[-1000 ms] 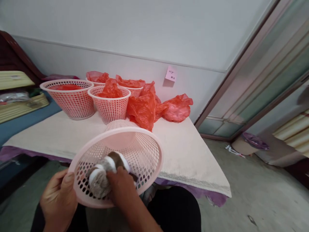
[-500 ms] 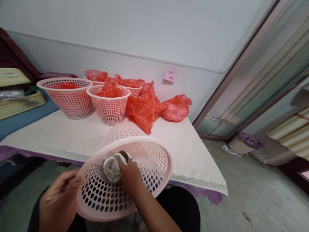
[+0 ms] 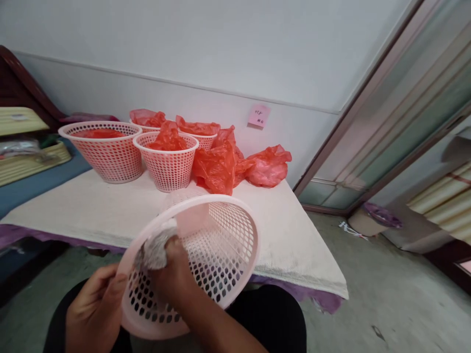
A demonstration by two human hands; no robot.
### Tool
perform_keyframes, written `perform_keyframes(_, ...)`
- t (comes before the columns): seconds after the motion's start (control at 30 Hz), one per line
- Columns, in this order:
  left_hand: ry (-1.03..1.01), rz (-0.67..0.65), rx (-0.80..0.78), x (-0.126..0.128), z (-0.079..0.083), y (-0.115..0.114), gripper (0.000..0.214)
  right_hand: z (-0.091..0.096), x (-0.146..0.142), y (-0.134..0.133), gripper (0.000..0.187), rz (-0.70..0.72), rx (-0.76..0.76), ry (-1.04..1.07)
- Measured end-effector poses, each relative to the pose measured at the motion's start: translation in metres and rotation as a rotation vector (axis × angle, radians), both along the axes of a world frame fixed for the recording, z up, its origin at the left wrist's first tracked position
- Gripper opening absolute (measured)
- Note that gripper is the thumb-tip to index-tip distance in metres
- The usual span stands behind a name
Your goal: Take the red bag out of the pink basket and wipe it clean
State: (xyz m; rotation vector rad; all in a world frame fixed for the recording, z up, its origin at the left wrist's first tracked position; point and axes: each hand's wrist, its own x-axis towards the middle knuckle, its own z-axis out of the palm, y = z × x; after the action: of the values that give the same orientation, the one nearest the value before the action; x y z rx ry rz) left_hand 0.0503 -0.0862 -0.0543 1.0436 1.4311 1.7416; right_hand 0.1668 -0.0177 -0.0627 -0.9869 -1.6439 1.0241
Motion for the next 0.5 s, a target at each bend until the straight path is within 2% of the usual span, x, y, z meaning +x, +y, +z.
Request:
perform_keyframes(0.07,-0.004,0.050,-0.008,-0.004,0.000,0.001,0.034,-0.003,0.013,-0.013,0.034,0.103,0.147,-0.291)
perform_keyframes(0.13,-0.017,0.046,-0.025,-0.008,0.001,0.001,0.034,-0.010,0.031,-0.016,0.031,0.165,0.229,-0.646)
perform_keyframes(0.2,-0.026,0.010,-0.034,-0.008,0.000,0.000,0.033,-0.018,0.049,-0.007,0.029,0.116,0.186,-0.920)
perform_keyframes(0.27,0.003,-0.027,-0.026,-0.006,-0.002,-0.002,0.031,-0.026,0.062,0.010,0.032,0.023,0.096,-1.002)
perform_keyframes(0.33,0.054,-0.046,-0.003,-0.003,-0.005,-0.004,0.029,-0.031,0.066,0.028,0.041,-0.043,0.045,-0.964)
perform_keyframes(0.37,0.073,-0.051,0.009,-0.001,-0.007,-0.005,0.028,-0.032,0.062,0.035,0.046,-0.074,0.035,-0.879)
perform_keyframes(0.5,0.160,-0.084,0.006,0.000,-0.014,-0.007,0.029,-0.037,0.027,0.051,0.041,-0.107,-0.086,-0.148)
